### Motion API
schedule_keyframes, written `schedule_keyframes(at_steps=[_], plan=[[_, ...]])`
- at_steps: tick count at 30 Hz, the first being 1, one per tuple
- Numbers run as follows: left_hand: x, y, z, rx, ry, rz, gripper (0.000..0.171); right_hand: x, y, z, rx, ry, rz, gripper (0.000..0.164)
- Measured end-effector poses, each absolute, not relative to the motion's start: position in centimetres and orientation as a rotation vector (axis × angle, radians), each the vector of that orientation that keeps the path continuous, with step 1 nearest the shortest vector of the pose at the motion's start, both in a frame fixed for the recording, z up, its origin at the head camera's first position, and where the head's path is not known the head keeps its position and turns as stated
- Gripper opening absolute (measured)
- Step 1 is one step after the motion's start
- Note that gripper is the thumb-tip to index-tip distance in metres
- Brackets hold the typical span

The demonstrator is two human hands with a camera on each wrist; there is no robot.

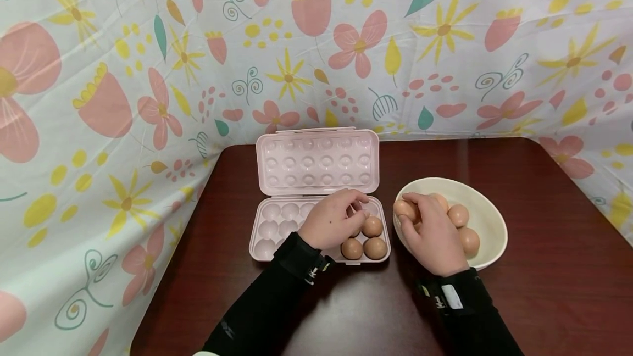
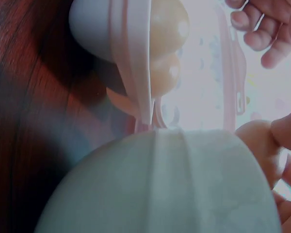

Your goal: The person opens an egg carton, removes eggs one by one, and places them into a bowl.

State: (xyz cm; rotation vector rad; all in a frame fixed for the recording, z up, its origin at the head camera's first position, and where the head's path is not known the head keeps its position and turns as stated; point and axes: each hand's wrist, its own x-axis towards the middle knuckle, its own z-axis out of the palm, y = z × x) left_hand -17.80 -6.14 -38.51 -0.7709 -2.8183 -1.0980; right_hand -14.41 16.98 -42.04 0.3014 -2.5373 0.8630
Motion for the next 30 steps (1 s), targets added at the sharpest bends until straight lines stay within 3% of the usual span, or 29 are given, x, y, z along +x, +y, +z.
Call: schedule_keyframes(at_steps=[19, 25, 30], plan=[[-18.1, -7.3, -38.3, -0.740, -2.882, -0.998, 0.023, -14.6, 18.2, -41.7, 0.193, -2.869, 0.764, 0.029], [-18.1, -7.3, -38.4, -0.743, -2.893, -0.996, 0.023, -14.7, 18.5, -41.5, 0.225, -2.893, 0.669, 0.005], [-17.8, -7.4, -38.3, -0.736, -2.911, -0.999, 0.022, -14.8, 18.9, -41.5, 0.262, -2.901, 0.612, 0.008]])
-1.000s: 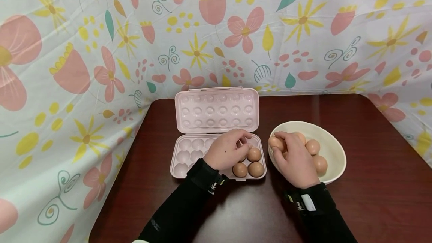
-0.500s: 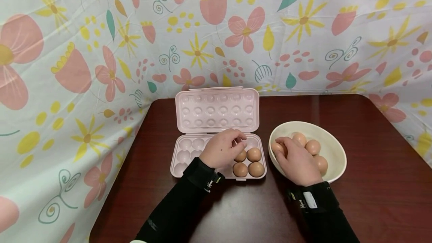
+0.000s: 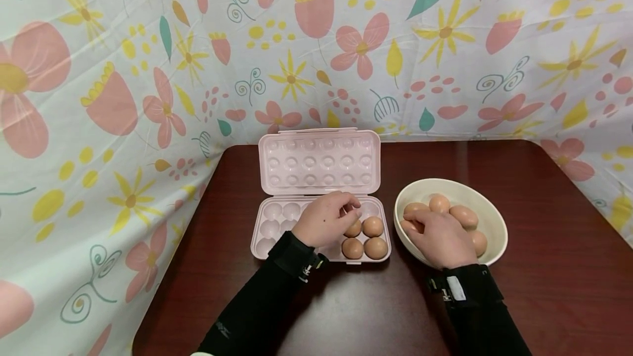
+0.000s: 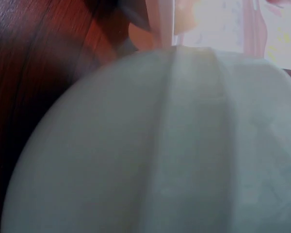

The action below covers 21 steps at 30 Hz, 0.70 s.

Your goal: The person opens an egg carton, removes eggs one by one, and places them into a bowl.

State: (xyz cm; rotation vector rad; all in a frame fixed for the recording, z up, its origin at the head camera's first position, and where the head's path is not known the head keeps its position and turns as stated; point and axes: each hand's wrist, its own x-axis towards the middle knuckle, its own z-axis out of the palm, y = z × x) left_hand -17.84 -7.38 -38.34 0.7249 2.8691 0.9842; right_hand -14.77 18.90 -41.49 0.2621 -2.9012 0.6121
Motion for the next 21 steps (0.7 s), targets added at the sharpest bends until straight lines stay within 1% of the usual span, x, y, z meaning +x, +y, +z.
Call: schedule_keyframes(at_steps=[2, 3, 6, 11, 14, 21], plan=[[-17.8, -7.4, -38.4, 0.724, 2.866, 0.987, 0.023, -14.7, 19.1, -41.5, 0.282, -2.890, 0.587, 0.002], [-17.8, -7.4, -38.4, 0.726, 2.868, 0.986, 0.023, -14.7, 19.1, -41.6, 0.292, -2.884, 0.578, 0.003], [-17.8, -7.5, -38.4, 0.727, 2.869, 0.990, 0.023, -14.7, 19.3, -41.7, 0.305, -2.872, 0.559, 0.010], [-17.8, -7.6, -38.4, 0.714, 2.874, 0.986, 0.022, -14.7, 19.4, -41.5, 0.257, -2.915, 0.606, 0.016], [-17.8, -7.6, -38.5, 0.708, 2.879, 0.970, 0.021, -14.7, 19.3, -41.3, 0.237, -2.894, 0.643, 0.025], [-18.0, -7.6, -39.1, 0.705, 2.915, 0.901, 0.020, -14.6, 18.4, -40.9, 0.312, -2.750, 0.694, 0.032]])
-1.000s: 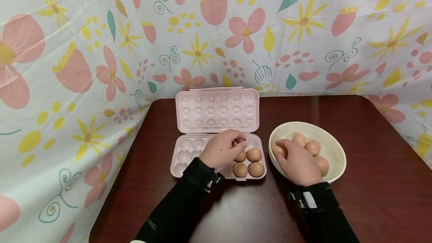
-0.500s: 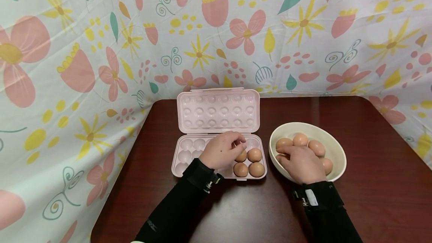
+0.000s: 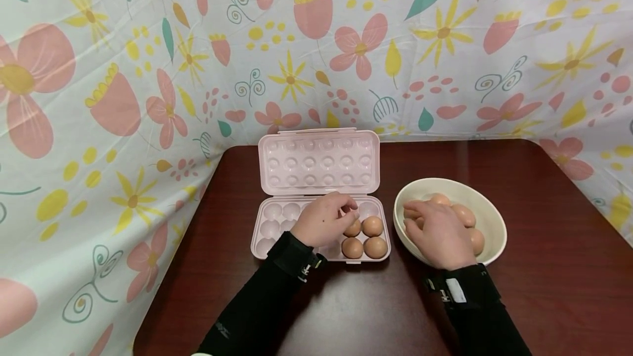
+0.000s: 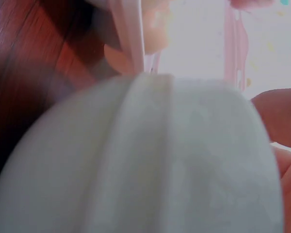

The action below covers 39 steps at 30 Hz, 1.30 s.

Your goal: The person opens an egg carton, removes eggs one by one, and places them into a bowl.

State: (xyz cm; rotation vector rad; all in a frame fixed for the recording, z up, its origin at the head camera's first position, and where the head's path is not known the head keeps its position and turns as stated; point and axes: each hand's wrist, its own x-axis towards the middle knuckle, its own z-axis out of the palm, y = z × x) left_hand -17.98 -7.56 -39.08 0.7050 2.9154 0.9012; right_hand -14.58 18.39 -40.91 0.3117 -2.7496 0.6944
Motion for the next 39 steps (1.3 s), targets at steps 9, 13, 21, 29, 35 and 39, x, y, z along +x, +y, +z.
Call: schedule_keyframes(at_steps=[9, 13, 21, 29, 35, 39], plan=[[-17.9, -7.3, -39.9, 0.717, 2.964, 0.816, 0.024, -14.7, 16.6, -41.4, 0.427, -2.684, 0.698, 0.033], [-18.0, -7.2, -40.2, 0.741, 2.961, 0.752, 0.029, -14.9, 16.1, -41.9, 0.512, -2.632, 0.715, 0.033], [-18.3, -6.9, -40.9, 0.779, 2.933, 0.616, 0.035, -14.8, 15.5, -42.5, 0.559, -2.594, 0.688, 0.035], [-18.3, -6.5, -41.4, 0.788, 2.937, 0.551, 0.034, -14.6, 15.1, -42.4, 0.569, -2.607, 0.659, 0.036], [-18.3, -6.3, -41.8, 0.786, 2.973, 0.492, 0.034, -14.6, 14.9, -42.4, 0.574, -2.592, 0.658, 0.032], [-18.2, -6.1, -41.8, 0.718, 2.979, 0.465, 0.034, -14.5, 14.8, -42.3, 0.568, -2.596, 0.669, 0.031]])
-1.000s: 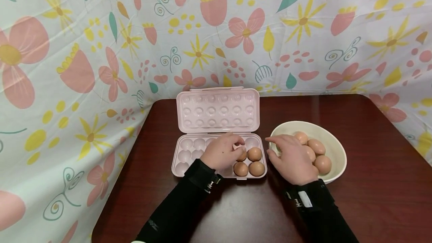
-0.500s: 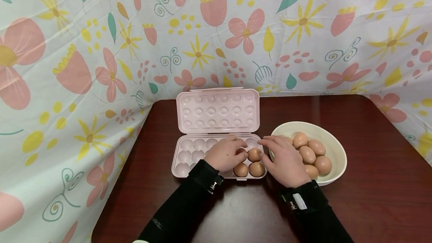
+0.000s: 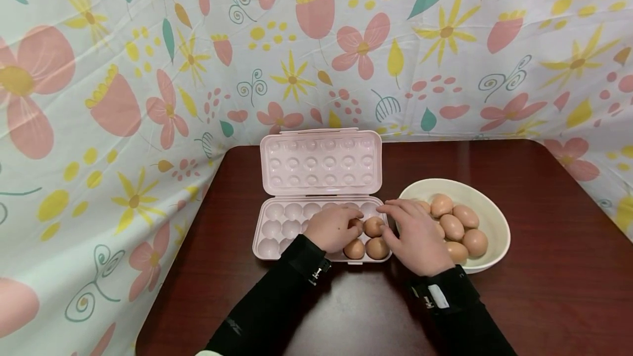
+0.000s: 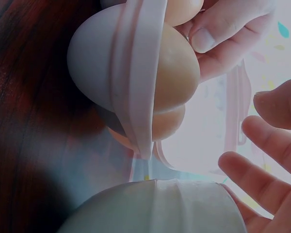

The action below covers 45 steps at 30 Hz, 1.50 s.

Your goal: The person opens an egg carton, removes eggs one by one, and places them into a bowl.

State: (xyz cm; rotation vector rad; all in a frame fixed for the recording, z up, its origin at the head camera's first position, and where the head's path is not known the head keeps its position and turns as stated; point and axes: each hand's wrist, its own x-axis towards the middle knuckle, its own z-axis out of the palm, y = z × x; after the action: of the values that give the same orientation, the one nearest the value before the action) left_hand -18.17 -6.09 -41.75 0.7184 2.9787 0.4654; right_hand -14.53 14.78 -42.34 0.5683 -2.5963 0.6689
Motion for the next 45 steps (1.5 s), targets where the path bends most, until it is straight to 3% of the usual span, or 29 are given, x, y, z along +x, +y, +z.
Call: schedule_keyframes(at_steps=[8, 16, 20, 31, 39, 45], plan=[[-18.1, -5.8, -42.1, 0.659, 3.032, 0.448, 0.025, -14.4, 14.8, -42.3, 0.561, -2.596, 0.684, 0.033], [-18.2, -6.0, -42.1, 0.646, 3.038, 0.522, 0.019, -14.4, 14.8, -42.2, 0.613, -2.632, 0.742, 0.081], [-18.0, -6.7, -41.4, 0.580, 3.022, 0.649, 0.022, -14.4, 14.7, -42.2, 0.640, -2.632, 0.764, 0.093], [-16.8, -6.2, -39.0, 0.700, 2.835, 1.151, 0.032, -14.1, 14.0, -42.1, 0.704, -2.547, 0.821, 0.084], [-15.9, -5.1, -38.6, 0.775, 2.835, 1.158, 0.029, -13.8, 13.7, -41.7, 0.729, -2.463, 0.797, 0.071], [-16.0, -4.9, -38.6, 0.814, 2.858, 1.117, 0.030, -13.8, 13.8, -41.4, 0.739, -2.482, 0.826, 0.070]])
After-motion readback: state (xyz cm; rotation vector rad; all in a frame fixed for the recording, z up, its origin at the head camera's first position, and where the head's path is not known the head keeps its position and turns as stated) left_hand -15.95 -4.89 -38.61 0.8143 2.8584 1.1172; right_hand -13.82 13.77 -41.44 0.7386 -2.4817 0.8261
